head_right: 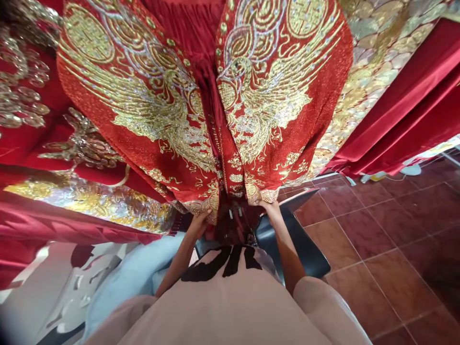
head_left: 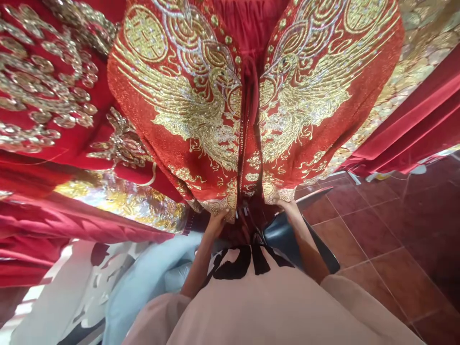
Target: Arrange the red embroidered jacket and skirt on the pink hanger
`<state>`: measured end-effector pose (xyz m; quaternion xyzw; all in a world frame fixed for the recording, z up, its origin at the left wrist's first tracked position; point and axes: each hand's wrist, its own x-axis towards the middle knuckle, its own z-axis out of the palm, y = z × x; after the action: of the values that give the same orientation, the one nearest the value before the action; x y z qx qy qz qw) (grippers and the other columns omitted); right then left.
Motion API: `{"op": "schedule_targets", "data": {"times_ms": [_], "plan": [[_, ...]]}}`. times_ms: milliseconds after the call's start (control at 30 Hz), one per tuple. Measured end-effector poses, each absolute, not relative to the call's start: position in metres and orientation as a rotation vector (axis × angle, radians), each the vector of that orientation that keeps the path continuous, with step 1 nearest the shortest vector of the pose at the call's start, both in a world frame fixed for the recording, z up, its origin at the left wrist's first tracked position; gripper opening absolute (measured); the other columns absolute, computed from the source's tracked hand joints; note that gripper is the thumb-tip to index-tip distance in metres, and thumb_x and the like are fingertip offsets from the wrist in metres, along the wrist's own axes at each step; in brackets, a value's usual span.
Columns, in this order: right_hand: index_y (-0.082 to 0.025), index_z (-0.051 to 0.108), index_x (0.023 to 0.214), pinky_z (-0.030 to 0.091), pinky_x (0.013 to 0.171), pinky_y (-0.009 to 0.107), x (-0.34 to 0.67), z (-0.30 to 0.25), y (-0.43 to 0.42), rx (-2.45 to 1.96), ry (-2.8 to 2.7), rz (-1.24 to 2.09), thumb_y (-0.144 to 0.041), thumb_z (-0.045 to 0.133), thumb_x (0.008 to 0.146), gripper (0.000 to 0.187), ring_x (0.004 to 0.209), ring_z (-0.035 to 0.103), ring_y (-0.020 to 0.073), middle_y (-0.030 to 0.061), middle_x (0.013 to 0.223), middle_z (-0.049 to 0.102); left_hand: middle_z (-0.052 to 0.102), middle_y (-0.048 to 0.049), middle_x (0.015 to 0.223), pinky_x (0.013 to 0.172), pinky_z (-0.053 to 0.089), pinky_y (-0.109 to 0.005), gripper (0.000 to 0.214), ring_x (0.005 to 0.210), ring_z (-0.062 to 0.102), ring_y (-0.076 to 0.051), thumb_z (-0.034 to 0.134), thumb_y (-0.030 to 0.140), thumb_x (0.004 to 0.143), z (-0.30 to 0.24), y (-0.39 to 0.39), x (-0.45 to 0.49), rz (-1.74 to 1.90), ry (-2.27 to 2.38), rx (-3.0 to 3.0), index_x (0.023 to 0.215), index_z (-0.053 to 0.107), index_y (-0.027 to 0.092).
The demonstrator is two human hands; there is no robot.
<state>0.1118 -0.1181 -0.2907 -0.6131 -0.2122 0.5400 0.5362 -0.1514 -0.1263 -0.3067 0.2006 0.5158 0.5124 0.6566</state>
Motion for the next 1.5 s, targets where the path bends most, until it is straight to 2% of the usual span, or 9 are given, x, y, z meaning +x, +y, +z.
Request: {"op": "schedule_targets", "data": {"times_ms": [167, 300, 400, 467, 533, 800, 1000, 1267, 1500], "plan": [[-0.018, 0.056, 0.071, 0.041, 0.059, 0.025, 0.093, -0.273, -0.127, -1.363, -0.490, 1.231, -0.019, 0.062, 0.050, 0.022, 0.060, 0.052, 0.0114, -0.0054, 0.063, 0.058, 0.066, -0.0020, 0.080, 0.084, 0.050, -0.037, 0.041, 0.080, 0.064, -0.018, 0.077, 0.029, 0.054, -0.306, -0.132, -0.137, 1.218, 1.222, 0.484, 0.088, 0.060, 0.015], [-0.019, 0.053, 0.066, 0.040, 0.053, 0.023, 0.060, -0.259, -0.136, -1.199, -0.389, 1.293, -0.019, 0.063, 0.050, 0.019, 0.052, 0.048, 0.0091, -0.0069, 0.056, 0.054, 0.068, -0.0041, 0.088, 0.091, 0.046, -0.038, 0.041, 0.087, 0.064, -0.019, 0.078, 0.027, 0.054, -0.295, -0.130, -0.126, 1.206, 1.208, 0.554, 0.089, 0.063, 0.014], [-0.019, 0.056, 0.068, 0.048, 0.068, 0.028, 0.037, -0.250, -0.142, -1.131, -0.398, 1.328, -0.020, 0.070, 0.052, 0.021, 0.064, 0.058, 0.0135, -0.0039, 0.062, 0.061, 0.068, -0.0049, 0.094, 0.094, 0.045, -0.039, 0.044, 0.091, 0.064, -0.021, 0.080, 0.027, 0.053, -0.284, -0.129, -0.115, 1.183, 1.148, 0.605, 0.093, 0.064, 0.015], [-0.020, 0.059, 0.073, 0.049, 0.081, 0.031, 0.028, -0.245, -0.144, -1.066, -0.402, 1.327, -0.020, 0.073, 0.052, 0.025, 0.076, 0.062, 0.0164, -0.0031, 0.067, 0.064, 0.068, -0.0052, 0.101, 0.095, 0.045, -0.039, 0.048, 0.098, 0.063, -0.023, 0.079, 0.028, 0.056, -0.278, -0.129, -0.106, 1.181, 1.081, 0.616, 0.100, 0.063, 0.017], [-0.021, 0.062, 0.079, 0.049, 0.085, 0.033, 0.023, -0.242, -0.145, -1.029, -0.411, 1.326, -0.019, 0.075, 0.053, 0.029, 0.078, 0.064, 0.0172, -0.0030, 0.067, 0.065, 0.067, -0.0056, 0.108, 0.097, 0.045, -0.040, 0.053, 0.105, 0.062, -0.024, 0.078, 0.029, 0.059, -0.273, -0.131, -0.098, 1.187, 1.027, 0.598, 0.107, 0.060, 0.018], [-0.020, 0.065, 0.089, 0.052, 0.074, 0.034, 0.017, -0.245, -0.151, -1.008, -0.387, 1.292, -0.016, 0.078, 0.048, 0.043, 0.071, 0.064, 0.0180, 0.0001, 0.075, 0.070, 0.064, -0.0072, 0.118, 0.100, 0.044, -0.040, 0.057, 0.116, 0.056, -0.026, 0.076, 0.030, 0.063, -0.262, -0.134, -0.085, 1.160, 0.998, 0.549, 0.115, 0.057, 0.019], [-0.020, 0.064, 0.092, 0.051, 0.082, 0.036, 0.012, -0.245, -0.152, -1.004, -0.386, 1.221, -0.017, 0.076, 0.051, 0.043, 0.078, 0.066, 0.0198, -0.0002, 0.073, 0.070, 0.063, -0.0075, 0.119, 0.102, 0.043, -0.040, 0.058, 0.114, 0.057, -0.025, 0.076, 0.029, 0.063, -0.269, -0.134, -0.085, 1.213, 1.000, 0.587, 0.116, 0.057, 0.018], [-0.019, 0.064, 0.085, 0.052, 0.069, 0.035, 0.007, -0.245, -0.149, -1.077, -0.308, 1.239, -0.020, 0.076, 0.048, 0.039, 0.074, 0.065, 0.0216, 0.0004, 0.068, 0.068, 0.066, -0.0081, 0.112, 0.104, 0.040, -0.038, 0.048, 0.111, 0.059, -0.024, 0.076, 0.028, 0.065, -0.277, -0.135, -0.089, 1.287, 1.028, 0.715, 0.109, 0.061, 0.015], [-0.020, 0.062, 0.076, 0.051, 0.063, 0.031, -0.002, -0.245, -0.140, -1.117, -0.150, 1.328, -0.030, 0.077, 0.050, 0.032, 0.076, 0.065, 0.0213, -0.0012, 0.062, 0.065, 0.065, -0.0090, 0.112, 0.106, 0.037, -0.038, 0.036, 0.110, 0.058, -0.023, 0.071, 0.026, 0.067, -0.281, -0.137, -0.085, 1.284, 1.133, 0.807, 0.101, 0.063, 0.015]]}}
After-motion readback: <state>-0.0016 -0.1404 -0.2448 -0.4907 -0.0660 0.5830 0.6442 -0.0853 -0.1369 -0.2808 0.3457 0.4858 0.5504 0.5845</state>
